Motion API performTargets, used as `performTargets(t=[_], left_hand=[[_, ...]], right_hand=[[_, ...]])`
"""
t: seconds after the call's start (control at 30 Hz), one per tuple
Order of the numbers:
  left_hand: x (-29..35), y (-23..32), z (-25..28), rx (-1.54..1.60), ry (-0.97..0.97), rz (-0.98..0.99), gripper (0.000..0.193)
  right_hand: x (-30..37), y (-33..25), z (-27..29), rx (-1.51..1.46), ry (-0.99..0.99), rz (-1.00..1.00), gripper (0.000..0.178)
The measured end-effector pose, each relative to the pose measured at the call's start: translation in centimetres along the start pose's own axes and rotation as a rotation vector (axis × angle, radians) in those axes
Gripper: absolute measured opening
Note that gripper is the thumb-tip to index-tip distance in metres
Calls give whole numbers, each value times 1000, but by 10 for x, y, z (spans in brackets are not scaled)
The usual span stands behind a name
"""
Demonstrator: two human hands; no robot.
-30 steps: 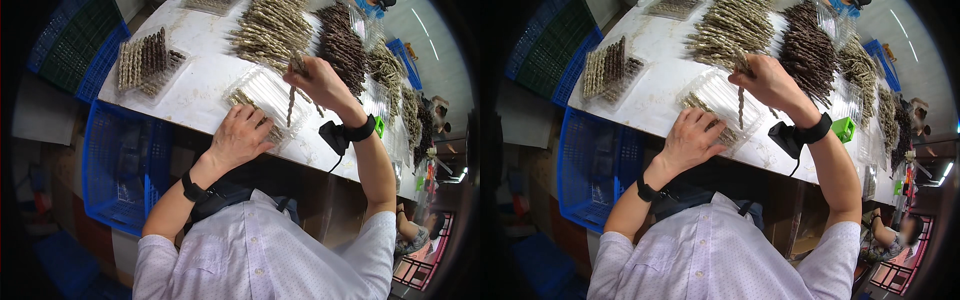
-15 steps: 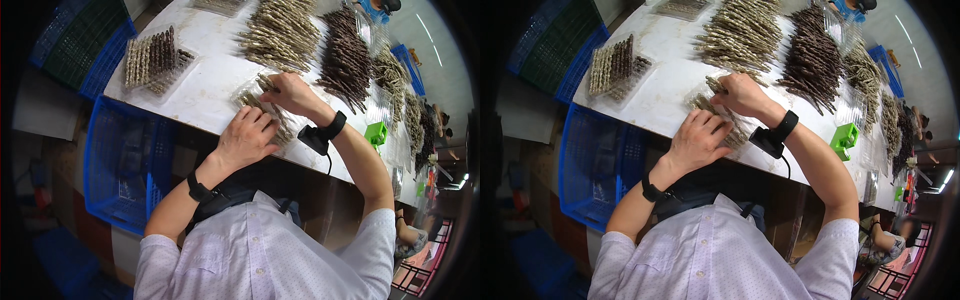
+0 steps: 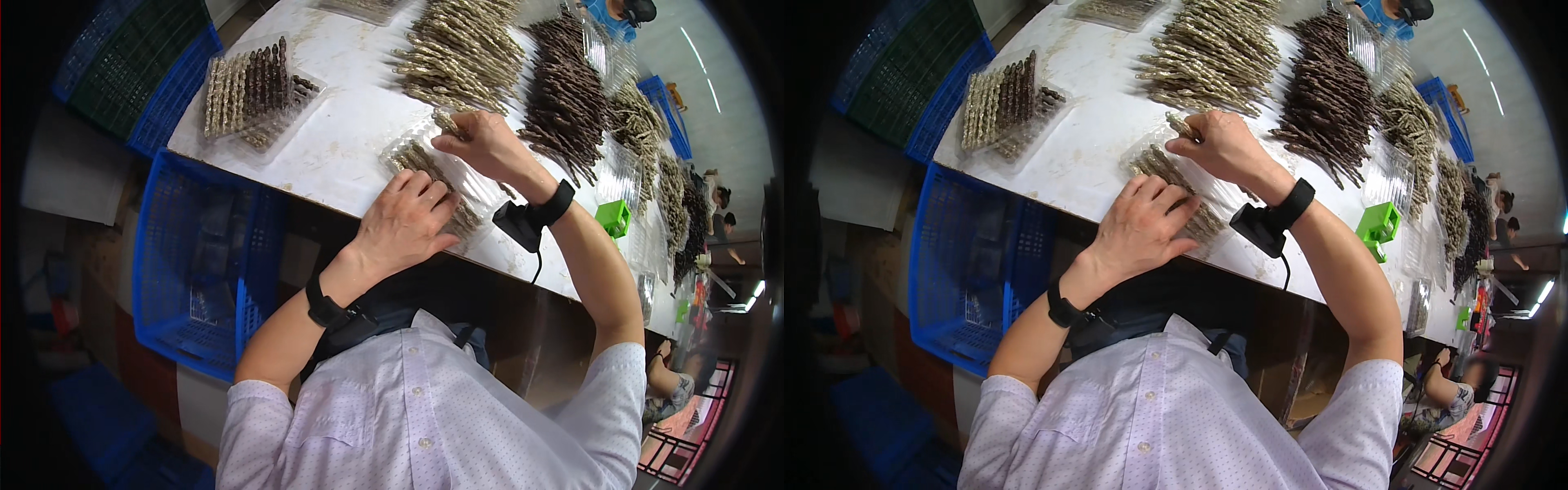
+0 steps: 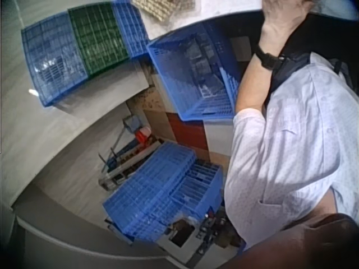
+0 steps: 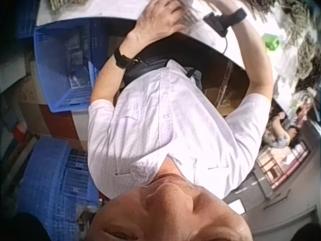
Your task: The person sorts long, stick-like roasted snacks from a large pile on a table into clear plastic trays. They pick up handfuls of snacks, separate them by color, and place them neatly into the trays. The person repeats this process, filling multiple trays with sorted snacks.
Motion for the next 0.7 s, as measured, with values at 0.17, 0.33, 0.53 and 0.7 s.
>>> performTargets(t=[0.17,0.33,0.53,0.7], left_hand=[[-2,-1,1,10,-19,4,57],[-1,-1,1,17,-4,7,58],[-1,0,0,21,-16,9,58],[-1,-1,0,16,-23,13,58]], right_hand=[[3,-1,-1,-37,-2,-47,48],[11,0,-2,-22,-17,-63,50],[13,4,-1,37,38,19,49],[16,-8,6,-8,65,8,47]])
Point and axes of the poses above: each hand's wrist, its own x-axis away from the middle knuckle, its own z-axis out of the back of the hand, y = z × x, the point moved 5 cm from there along -x, towards the middle knuckle, and after that the axes turned 15 degrees about -x, right-handed, at the moved point
